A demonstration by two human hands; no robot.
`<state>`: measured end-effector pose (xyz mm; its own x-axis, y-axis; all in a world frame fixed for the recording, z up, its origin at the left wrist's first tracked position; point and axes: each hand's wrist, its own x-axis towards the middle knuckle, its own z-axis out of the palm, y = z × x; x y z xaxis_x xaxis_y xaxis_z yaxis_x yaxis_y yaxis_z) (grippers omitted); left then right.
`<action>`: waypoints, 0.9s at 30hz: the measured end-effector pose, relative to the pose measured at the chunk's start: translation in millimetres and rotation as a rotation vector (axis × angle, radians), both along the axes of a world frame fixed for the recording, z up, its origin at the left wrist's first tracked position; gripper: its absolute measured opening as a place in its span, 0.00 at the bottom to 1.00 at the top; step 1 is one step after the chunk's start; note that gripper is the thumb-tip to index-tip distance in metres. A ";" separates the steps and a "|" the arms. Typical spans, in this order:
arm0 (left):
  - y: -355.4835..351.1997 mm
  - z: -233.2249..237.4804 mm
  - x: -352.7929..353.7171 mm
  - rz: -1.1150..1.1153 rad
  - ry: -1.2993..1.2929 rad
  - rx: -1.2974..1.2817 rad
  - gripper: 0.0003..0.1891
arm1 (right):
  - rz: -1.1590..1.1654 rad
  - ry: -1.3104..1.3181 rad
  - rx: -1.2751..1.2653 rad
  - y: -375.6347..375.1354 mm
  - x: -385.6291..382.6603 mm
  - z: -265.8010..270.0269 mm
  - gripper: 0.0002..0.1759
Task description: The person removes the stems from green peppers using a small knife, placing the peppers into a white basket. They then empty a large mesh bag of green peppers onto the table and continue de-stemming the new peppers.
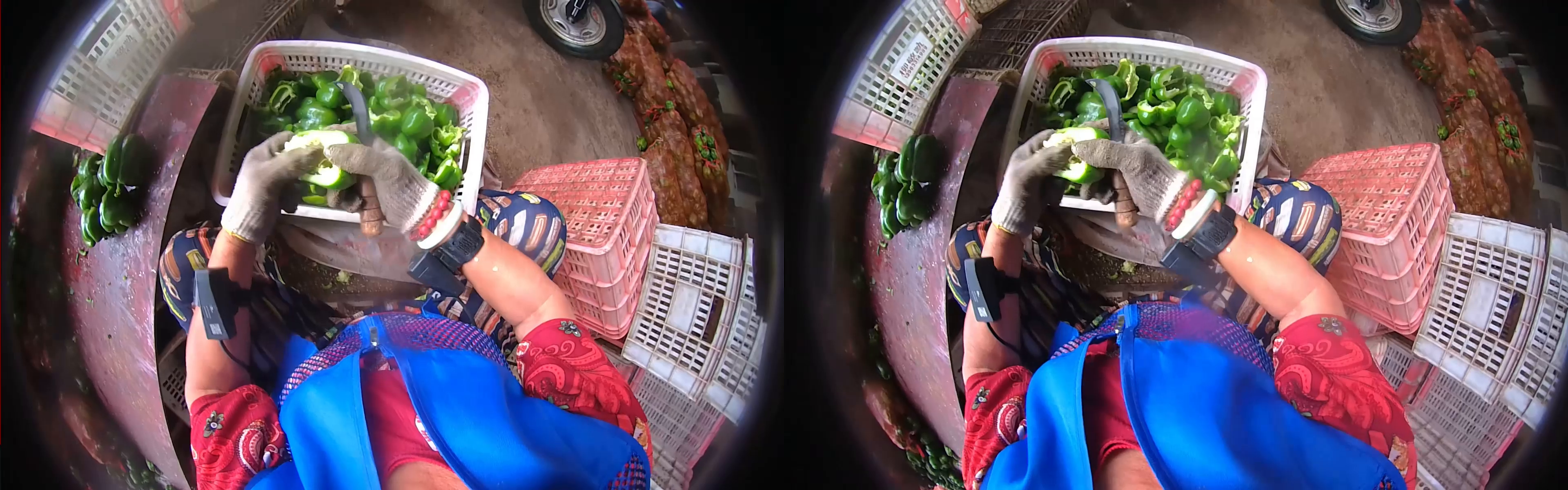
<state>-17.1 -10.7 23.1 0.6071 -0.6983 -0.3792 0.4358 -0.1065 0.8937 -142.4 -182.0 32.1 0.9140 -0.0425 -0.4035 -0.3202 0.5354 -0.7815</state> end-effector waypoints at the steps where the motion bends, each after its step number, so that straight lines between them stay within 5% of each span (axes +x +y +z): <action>1: 1.4 6.6 1.0 -0.121 -0.110 0.115 0.22 | -0.013 -0.074 -0.129 0.3 4.5 11.2 0.31; 4: -3.1 8.1 -0.6 -0.237 -0.218 0.256 0.25 | -0.048 -0.231 -0.487 -7.1 4.7 14.9 0.32; 8: -8.3 16.9 -9.1 -0.210 -0.293 0.289 0.18 | 0.105 -0.084 -0.408 -17.4 -0.2 35.2 0.32; 9: -7.5 16.9 -4.9 -0.246 -0.522 0.334 0.17 | 0.129 -0.058 -0.353 -16.8 1.0 41.9 0.31; 17: 9.3 13.3 1.7 -0.106 -0.074 0.064 0.19 | -0.038 -0.080 0.037 12.1 5.3 1.3 0.30; 21: 9.3 19.1 -4.3 0.004 0.122 -0.197 0.20 | -0.029 0.055 0.140 17.3 5.0 21.8 0.28; 22: 16.7 15.5 7.8 -0.122 0.162 -0.216 0.24 | -0.036 -0.004 0.169 19.6 10.1 5.7 0.27; 24: 15.2 -22.2 5.7 0.224 0.367 -0.351 0.25 | -0.017 -0.049 0.268 20.1 17.6 -9.4 0.27; 25: 17.2 -39.6 8.0 0.094 -0.335 -0.299 0.33 | -0.069 -0.006 0.252 23.8 21.1 -4.5 0.28; 26: 19.2 -56.4 10.3 0.197 -1.022 -0.165 0.41 | -0.067 0.003 0.324 22.8 20.7 -0.7 0.28; 27: 17.0 -43.9 6.2 0.200 -0.781 -0.212 0.43 | -0.064 0.009 0.398 19.4 19.1 1.8 0.28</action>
